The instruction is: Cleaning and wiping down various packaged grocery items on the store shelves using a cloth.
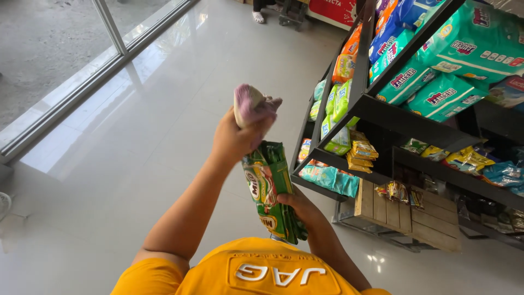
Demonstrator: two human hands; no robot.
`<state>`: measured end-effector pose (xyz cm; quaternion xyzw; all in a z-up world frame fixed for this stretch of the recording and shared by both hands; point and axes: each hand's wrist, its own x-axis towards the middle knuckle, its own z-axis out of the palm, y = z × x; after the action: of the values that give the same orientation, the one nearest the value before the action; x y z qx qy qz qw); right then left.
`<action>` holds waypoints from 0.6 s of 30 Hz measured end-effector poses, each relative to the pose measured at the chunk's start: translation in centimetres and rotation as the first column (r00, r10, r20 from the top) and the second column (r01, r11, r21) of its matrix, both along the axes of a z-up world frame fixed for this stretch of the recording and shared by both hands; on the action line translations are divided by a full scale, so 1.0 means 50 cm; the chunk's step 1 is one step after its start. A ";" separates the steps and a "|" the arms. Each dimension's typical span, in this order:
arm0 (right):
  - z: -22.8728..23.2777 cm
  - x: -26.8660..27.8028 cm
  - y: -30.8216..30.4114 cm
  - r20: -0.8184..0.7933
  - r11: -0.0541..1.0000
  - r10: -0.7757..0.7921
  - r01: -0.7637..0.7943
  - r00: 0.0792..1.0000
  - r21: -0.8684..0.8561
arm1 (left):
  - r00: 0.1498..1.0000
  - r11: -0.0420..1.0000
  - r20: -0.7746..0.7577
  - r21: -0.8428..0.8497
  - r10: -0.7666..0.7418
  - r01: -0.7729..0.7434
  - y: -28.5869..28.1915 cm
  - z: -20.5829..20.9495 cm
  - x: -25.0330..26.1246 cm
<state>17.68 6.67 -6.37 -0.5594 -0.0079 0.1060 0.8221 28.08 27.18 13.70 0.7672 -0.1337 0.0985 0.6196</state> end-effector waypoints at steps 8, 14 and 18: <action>0.251 -0.050 0.103 -0.231 0.905 -0.138 0.217 0.963 0.366 | 0.737 0.314 0.007 -0.902 -0.675 0.296 -0.008 -0.166 -0.001; -0.169 0.029 -0.088 -0.123 0.932 0.093 -0.043 0.988 0.359 | 0.553 0.203 0.088 -0.873 -0.828 0.443 -0.009 -0.210 0.051; 0.336 -0.029 0.157 0.033 0.868 -0.003 -0.014 0.999 0.496 | 0.567 0.382 -0.125 -0.851 -0.814 0.361 -0.009 -0.188 0.045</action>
<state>16.22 14.51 10.43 -0.3314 -0.0499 0.0933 0.9375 30.35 26.74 4.29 0.3242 -0.1807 -0.3119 0.8746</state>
